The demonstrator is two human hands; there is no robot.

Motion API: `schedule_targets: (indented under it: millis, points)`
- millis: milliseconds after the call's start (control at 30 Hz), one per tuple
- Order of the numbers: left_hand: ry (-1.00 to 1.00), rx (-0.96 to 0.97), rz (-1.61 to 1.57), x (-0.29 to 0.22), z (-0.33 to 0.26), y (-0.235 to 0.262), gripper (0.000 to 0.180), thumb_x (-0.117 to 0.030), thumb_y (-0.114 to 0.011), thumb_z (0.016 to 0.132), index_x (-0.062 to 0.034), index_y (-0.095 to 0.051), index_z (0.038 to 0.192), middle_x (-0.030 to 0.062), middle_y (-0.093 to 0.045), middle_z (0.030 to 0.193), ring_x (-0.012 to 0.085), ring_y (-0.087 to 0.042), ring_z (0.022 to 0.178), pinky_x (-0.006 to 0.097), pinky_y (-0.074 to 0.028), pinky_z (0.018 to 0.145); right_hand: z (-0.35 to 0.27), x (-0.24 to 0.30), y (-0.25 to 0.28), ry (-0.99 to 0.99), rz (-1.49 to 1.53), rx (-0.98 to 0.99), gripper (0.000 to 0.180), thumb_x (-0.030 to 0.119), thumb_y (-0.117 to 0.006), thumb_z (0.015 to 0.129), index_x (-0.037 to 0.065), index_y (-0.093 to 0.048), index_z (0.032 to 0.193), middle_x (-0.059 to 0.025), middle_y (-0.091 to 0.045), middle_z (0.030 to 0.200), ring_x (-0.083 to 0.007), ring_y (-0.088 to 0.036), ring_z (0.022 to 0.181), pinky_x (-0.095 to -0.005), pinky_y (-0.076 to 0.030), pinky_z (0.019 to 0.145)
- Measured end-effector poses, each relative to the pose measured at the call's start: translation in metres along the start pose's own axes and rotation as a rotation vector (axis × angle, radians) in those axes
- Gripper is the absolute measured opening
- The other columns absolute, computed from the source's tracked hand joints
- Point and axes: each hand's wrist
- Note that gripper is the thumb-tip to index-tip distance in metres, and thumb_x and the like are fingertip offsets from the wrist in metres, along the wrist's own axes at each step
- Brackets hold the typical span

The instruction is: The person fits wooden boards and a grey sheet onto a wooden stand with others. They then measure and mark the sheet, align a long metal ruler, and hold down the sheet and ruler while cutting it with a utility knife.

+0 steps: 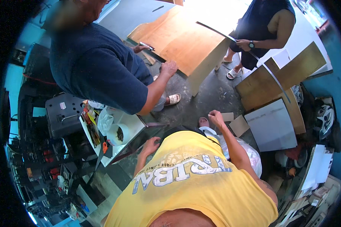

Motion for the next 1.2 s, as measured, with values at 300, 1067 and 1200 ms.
schedule_targets:
  millis: [300,1067,1200]
  points:
    - [0.006,0.012,0.010,0.011,0.000,0.005,0.039,-0.028,-0.064,0.074,-0.0069,-0.056,0.106,0.0149,-0.058,0.102,0.0297,-0.057,0.091,0.037,-0.044,0.079,-0.021,-0.042,0.002,-0.198,-0.001,-0.039,0.023,0.013,-0.057,0.075,-0.004,-0.059,0.091,-0.0111,-0.060,0.073,-0.0160,-0.057,0.064,-0.0275,-0.047,0.058]
    - [0.033,0.060,0.010,0.008,-0.001,0.004,0.037,-0.026,-0.062,0.076,-0.0062,-0.056,0.107,0.0156,-0.059,0.100,0.0296,-0.057,0.090,0.037,-0.044,0.079,-0.050,-0.077,0.007,-0.251,-0.283,0.051,0.026,0.016,-0.058,0.071,0.002,-0.063,0.091,-0.0169,-0.063,0.088,-0.0281,-0.061,0.084,-0.0341,-0.047,0.075]
    - [-0.043,0.000,0.052,0.011,-0.001,0.002,0.038,-0.026,-0.062,0.076,-0.0066,-0.055,0.107,0.0150,-0.059,0.101,0.0293,-0.058,0.087,0.037,-0.045,0.077,-0.048,-0.080,0.006,-0.314,-0.282,0.013,0.025,0.015,-0.057,0.071,0.002,-0.063,0.092,-0.0168,-0.063,0.088,-0.0278,-0.061,0.086,-0.0342,-0.047,0.076]
Point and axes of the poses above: each hand's wrist, its own z-axis towards the middle knuckle, its own y-axis out of the back of the hand, x = y × z
